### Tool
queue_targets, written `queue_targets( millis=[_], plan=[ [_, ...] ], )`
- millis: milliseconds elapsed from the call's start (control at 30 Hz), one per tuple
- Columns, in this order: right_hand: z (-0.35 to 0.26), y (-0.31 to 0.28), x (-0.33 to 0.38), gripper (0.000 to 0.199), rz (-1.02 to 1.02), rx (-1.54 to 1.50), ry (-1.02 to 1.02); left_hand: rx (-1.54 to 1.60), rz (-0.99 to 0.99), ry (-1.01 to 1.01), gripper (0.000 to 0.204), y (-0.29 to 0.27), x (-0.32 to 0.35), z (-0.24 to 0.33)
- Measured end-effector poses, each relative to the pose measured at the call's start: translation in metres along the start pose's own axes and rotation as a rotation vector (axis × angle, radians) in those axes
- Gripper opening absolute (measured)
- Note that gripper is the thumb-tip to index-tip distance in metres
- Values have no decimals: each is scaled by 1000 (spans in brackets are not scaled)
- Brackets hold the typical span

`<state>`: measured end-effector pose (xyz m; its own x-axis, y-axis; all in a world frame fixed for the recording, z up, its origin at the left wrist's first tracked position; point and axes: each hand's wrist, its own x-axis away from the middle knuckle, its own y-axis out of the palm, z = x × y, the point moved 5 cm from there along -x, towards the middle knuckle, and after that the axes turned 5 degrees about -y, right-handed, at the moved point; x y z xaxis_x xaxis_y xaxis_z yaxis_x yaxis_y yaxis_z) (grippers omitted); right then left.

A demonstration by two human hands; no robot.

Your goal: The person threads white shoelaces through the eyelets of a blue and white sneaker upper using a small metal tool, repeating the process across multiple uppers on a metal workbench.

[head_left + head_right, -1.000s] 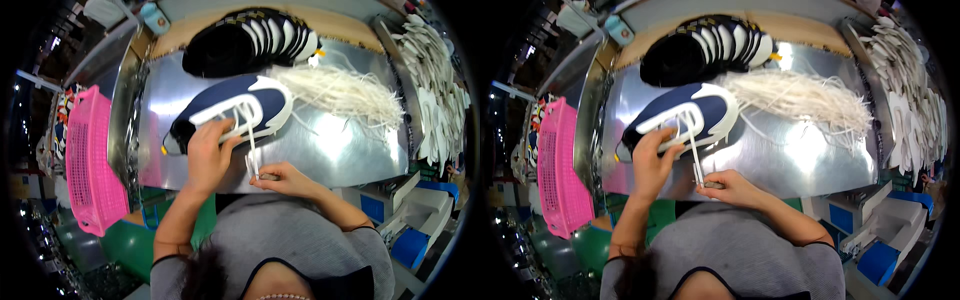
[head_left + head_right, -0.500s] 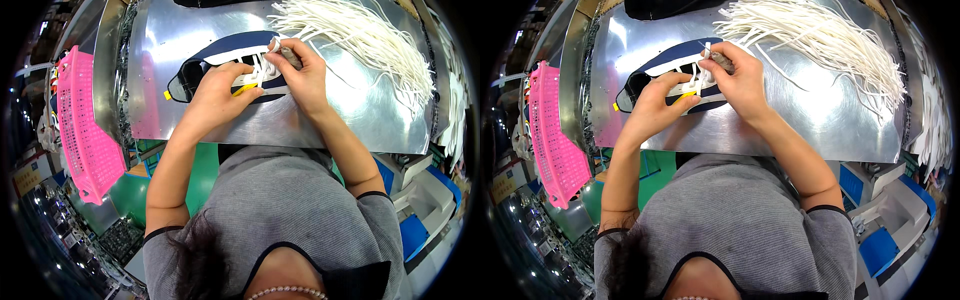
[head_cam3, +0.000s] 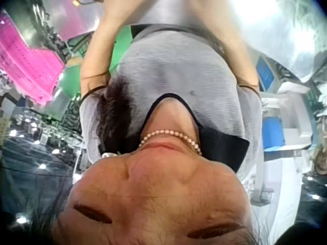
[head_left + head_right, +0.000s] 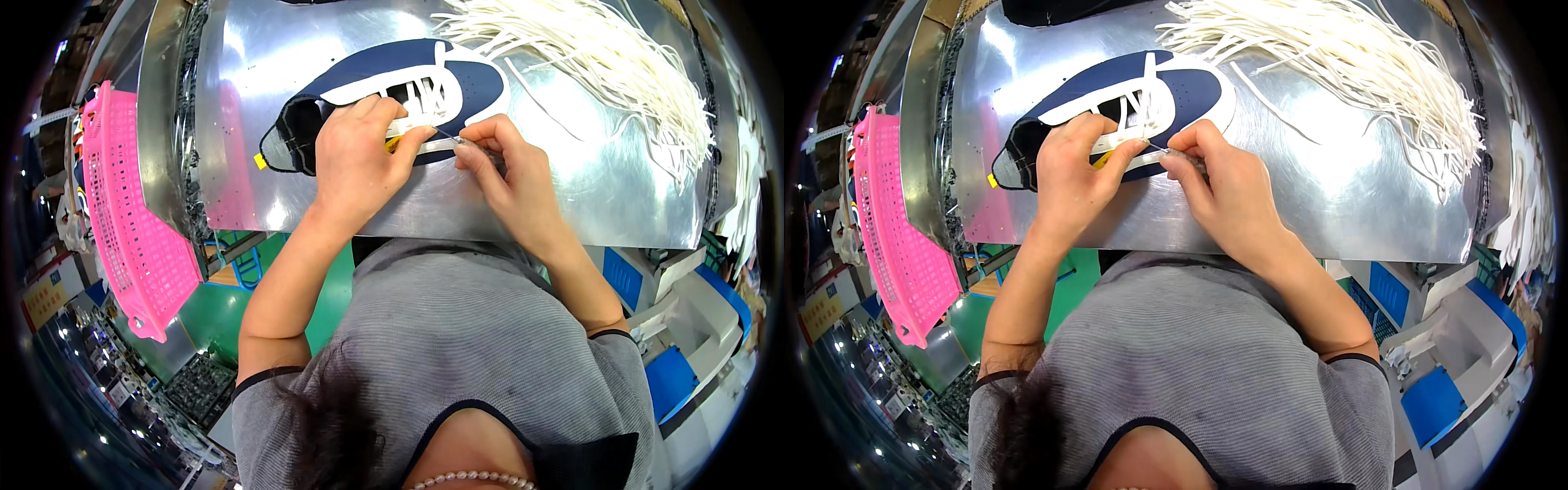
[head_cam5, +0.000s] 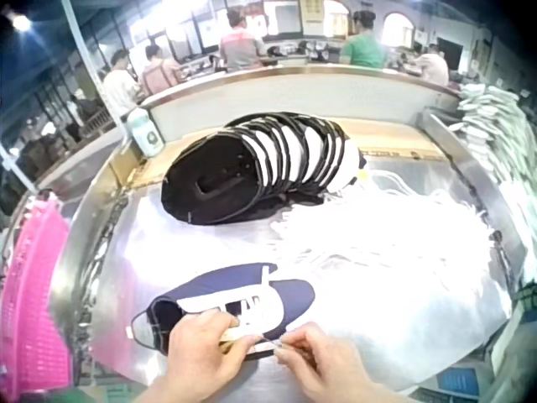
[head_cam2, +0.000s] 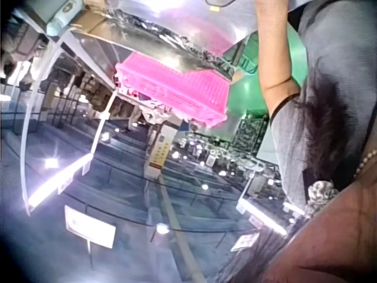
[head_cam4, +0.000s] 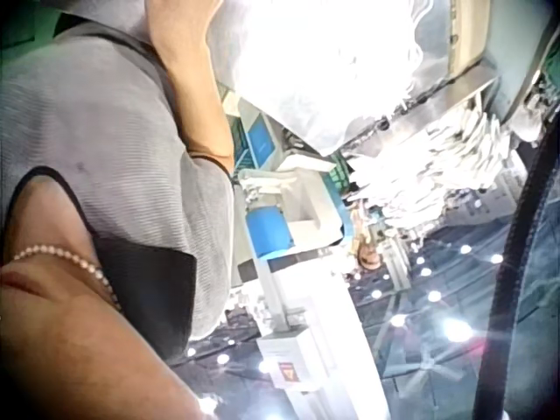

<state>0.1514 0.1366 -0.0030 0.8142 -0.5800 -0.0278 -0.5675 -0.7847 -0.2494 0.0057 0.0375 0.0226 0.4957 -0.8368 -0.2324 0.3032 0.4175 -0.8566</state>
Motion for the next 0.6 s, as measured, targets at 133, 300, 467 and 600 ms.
queue_targets(
  millis=[133,300,467,600],
  plan=[
    [11,2,-5,14,-6,26,-9,43,-1,14,28,-1,0,1],
    [6,4,-11,17,-41,67,20,108,46,133,25,1,5,4],
    [16,30,-18,22,95,161,26,89,38,209,19,5,18,11],
    [-10,-1,-5,20,-217,253,-5,15,94,218,17,-6,29,6]
  ],
)
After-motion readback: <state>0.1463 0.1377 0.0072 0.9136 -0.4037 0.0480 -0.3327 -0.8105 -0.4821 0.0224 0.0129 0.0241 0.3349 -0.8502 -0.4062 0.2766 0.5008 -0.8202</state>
